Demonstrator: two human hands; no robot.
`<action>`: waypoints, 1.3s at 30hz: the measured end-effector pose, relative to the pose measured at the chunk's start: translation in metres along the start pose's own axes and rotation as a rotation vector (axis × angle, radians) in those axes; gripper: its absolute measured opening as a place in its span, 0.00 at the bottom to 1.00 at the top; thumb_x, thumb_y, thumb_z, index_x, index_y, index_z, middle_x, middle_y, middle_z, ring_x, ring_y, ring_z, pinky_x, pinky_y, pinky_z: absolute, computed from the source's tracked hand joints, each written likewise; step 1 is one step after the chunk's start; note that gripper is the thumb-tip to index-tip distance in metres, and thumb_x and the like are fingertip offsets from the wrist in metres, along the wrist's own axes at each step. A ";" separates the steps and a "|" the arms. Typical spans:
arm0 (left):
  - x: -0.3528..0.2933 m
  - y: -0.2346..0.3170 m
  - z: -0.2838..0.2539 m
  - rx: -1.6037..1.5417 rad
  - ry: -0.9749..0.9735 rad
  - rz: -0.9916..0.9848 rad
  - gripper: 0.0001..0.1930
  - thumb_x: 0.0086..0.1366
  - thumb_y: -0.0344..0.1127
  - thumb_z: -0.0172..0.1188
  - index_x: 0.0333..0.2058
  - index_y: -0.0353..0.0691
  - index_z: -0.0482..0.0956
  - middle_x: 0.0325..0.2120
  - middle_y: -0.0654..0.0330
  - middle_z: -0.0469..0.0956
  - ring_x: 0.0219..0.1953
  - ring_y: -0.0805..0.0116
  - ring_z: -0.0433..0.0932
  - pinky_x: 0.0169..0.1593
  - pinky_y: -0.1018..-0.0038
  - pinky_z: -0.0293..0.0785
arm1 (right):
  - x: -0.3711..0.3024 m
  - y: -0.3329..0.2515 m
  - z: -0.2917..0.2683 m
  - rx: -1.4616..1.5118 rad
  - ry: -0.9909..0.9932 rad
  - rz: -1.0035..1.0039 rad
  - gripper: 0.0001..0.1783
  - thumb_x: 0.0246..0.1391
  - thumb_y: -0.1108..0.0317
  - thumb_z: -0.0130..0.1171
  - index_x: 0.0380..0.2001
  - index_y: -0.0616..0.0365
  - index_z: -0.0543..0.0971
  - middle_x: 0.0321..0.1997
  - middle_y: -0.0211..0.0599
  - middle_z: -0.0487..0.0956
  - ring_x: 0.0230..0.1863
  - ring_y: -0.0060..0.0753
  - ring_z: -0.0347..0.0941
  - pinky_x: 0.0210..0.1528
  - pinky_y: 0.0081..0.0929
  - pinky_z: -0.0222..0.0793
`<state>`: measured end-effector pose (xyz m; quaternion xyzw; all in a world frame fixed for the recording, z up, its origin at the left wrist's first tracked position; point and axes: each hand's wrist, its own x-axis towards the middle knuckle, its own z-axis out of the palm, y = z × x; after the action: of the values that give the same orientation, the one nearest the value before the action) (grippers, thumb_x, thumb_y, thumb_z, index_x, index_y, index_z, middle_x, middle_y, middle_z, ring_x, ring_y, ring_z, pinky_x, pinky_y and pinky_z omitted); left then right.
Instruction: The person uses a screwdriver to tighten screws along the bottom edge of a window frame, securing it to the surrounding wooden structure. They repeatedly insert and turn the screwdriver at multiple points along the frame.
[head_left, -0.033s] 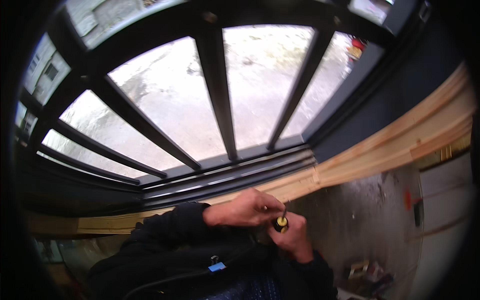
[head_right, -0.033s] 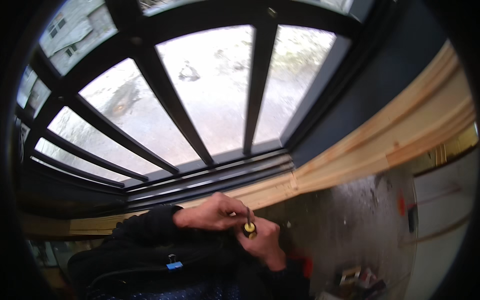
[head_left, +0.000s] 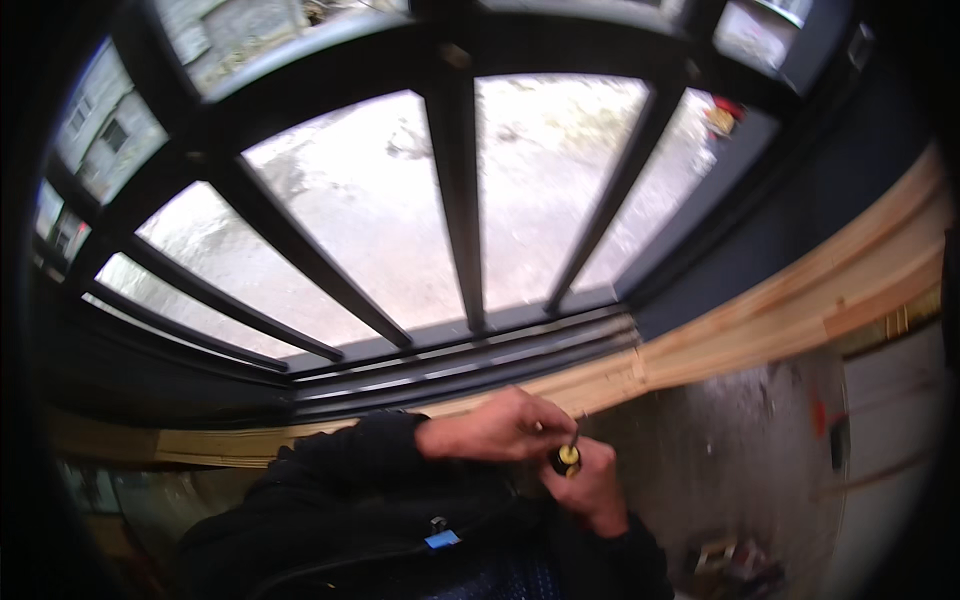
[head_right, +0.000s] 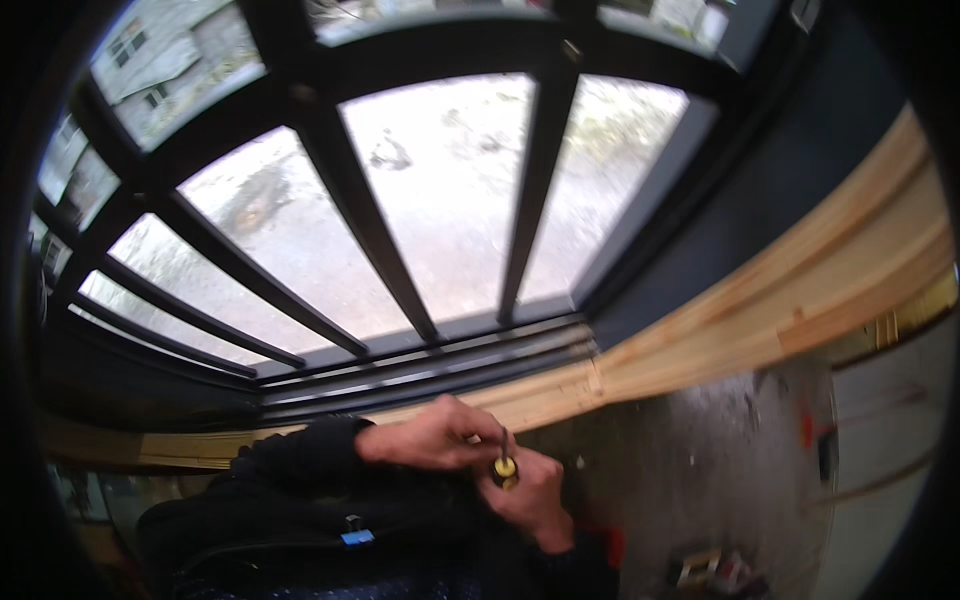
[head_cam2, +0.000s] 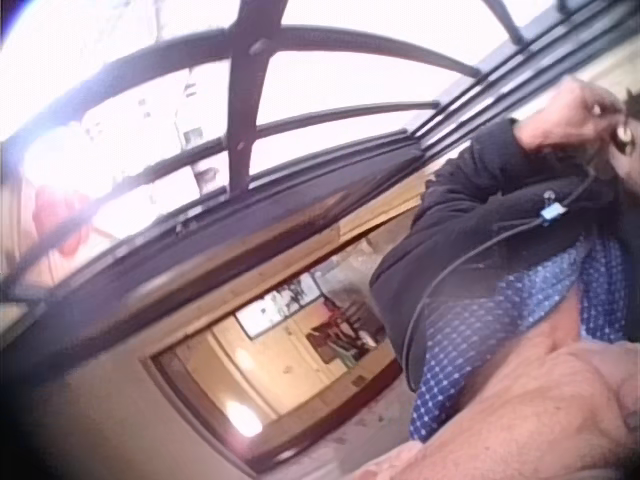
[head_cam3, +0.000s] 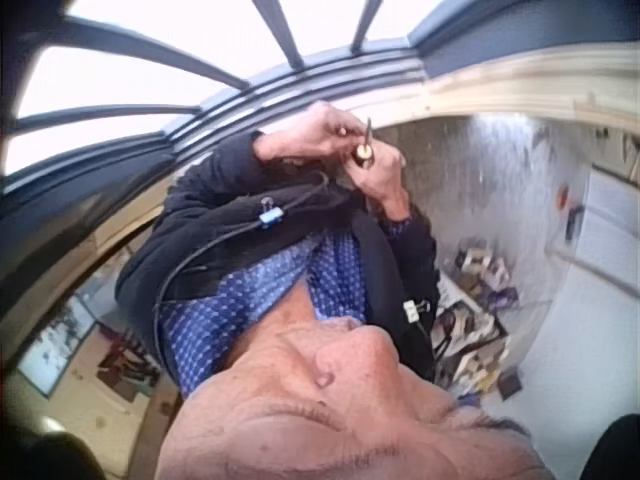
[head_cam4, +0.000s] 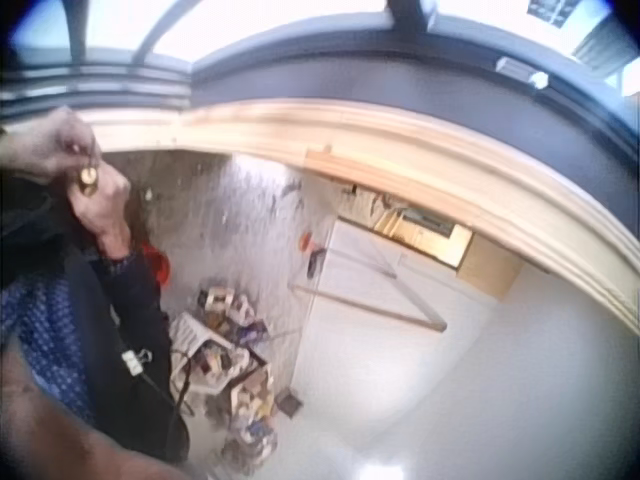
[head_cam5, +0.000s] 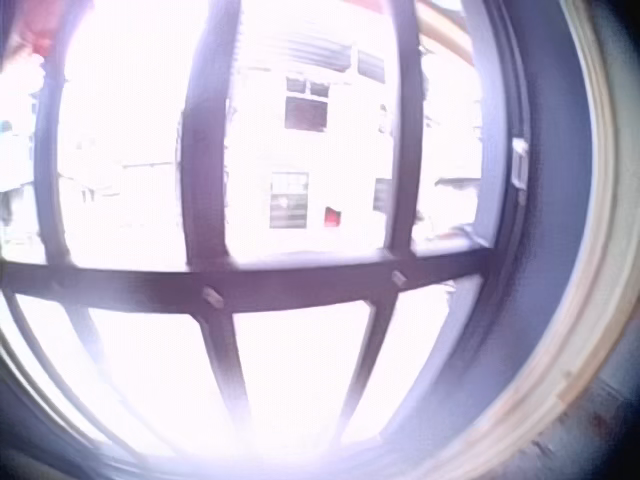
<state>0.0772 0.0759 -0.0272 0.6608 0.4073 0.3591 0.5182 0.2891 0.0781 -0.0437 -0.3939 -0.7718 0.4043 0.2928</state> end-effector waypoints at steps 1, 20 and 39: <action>-0.001 -0.001 0.000 -0.018 -0.006 0.000 0.08 0.71 0.33 0.65 0.45 0.38 0.86 0.35 0.54 0.86 0.38 0.63 0.85 0.43 0.69 0.81 | 0.001 0.001 0.001 0.000 -0.022 -0.002 0.11 0.47 0.66 0.76 0.29 0.59 0.83 0.25 0.50 0.81 0.27 0.57 0.80 0.30 0.42 0.76; -0.011 0.008 0.005 -0.054 0.229 -0.029 0.12 0.77 0.41 0.57 0.46 0.37 0.77 0.29 0.50 0.82 0.32 0.53 0.83 0.36 0.61 0.77 | -0.008 0.005 -0.007 -0.238 -0.014 -0.278 0.12 0.57 0.59 0.70 0.27 0.54 0.82 0.23 0.40 0.78 0.25 0.46 0.78 0.29 0.41 0.74; -0.028 0.004 -0.010 0.039 -0.105 -0.449 0.18 0.65 0.40 0.55 0.32 0.28 0.83 0.23 0.49 0.82 0.26 0.59 0.81 0.34 0.60 0.76 | -0.013 0.032 -0.008 -0.603 -0.066 -0.482 0.06 0.50 0.63 0.66 0.26 0.45 0.78 0.24 0.31 0.75 0.26 0.41 0.74 0.28 0.42 0.68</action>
<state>0.0572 0.0537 -0.0224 0.5812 0.5235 0.1921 0.5926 0.3135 0.0819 -0.0690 -0.2567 -0.9354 0.0912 0.2255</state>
